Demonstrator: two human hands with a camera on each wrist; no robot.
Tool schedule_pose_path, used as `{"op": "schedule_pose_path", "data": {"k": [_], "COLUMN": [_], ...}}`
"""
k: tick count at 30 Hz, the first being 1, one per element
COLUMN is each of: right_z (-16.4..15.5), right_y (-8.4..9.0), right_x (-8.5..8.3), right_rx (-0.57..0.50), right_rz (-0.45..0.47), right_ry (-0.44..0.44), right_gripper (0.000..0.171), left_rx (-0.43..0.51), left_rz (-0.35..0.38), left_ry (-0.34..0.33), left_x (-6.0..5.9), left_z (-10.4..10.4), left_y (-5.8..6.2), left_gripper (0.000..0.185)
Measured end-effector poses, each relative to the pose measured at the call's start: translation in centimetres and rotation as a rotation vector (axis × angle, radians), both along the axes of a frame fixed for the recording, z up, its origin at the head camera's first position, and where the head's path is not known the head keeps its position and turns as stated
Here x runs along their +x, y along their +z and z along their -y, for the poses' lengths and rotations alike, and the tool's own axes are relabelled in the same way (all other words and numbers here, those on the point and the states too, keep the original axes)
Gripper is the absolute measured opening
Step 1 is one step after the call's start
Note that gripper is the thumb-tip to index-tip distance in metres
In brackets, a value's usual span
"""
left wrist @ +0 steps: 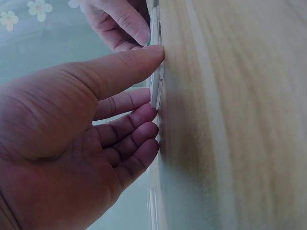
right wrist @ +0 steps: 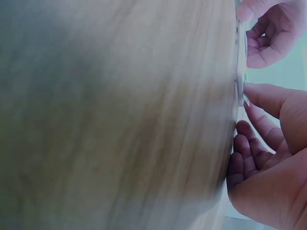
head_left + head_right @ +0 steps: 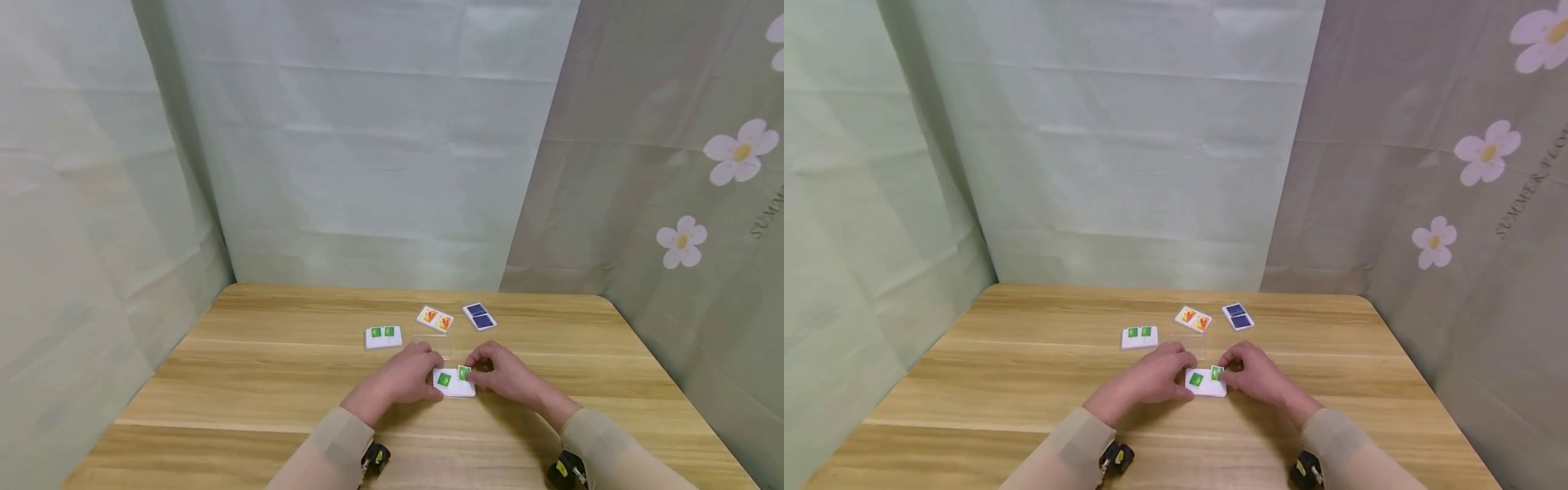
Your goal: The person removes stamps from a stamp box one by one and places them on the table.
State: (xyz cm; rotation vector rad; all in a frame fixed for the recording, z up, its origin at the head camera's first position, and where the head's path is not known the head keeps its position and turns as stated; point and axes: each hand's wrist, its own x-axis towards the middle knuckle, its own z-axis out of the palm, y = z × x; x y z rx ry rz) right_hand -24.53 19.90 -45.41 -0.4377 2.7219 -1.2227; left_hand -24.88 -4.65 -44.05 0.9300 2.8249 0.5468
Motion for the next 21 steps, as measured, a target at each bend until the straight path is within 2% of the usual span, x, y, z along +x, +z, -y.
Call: {"op": "schedule_pose_path", "data": {"k": [6, 13, 21], "right_z": [-0.1, -0.8, -2.4], "right_y": [0.1, 0.6, 1.0], "right_x": [0.0, 0.0, -0.2], "right_rx": [-0.036, -0.076, -0.119], "right_rz": [0.034, 0.035, 0.031], "right_ry": [-0.048, -0.034, -0.1], "right_gripper": [0.007, 0.007, 0.008], "left_rx": [-0.003, 0.005, 0.002], "left_rz": [0.003, 0.013, -0.007], "left_ry": [-0.002, -0.001, -0.01], "left_x": [-0.2, -0.1, -0.1], "left_z": [0.0, 0.0, 0.0], "left_y": [-0.1, -0.1, 0.1], "left_gripper": [0.051, 0.051, 0.05]}}
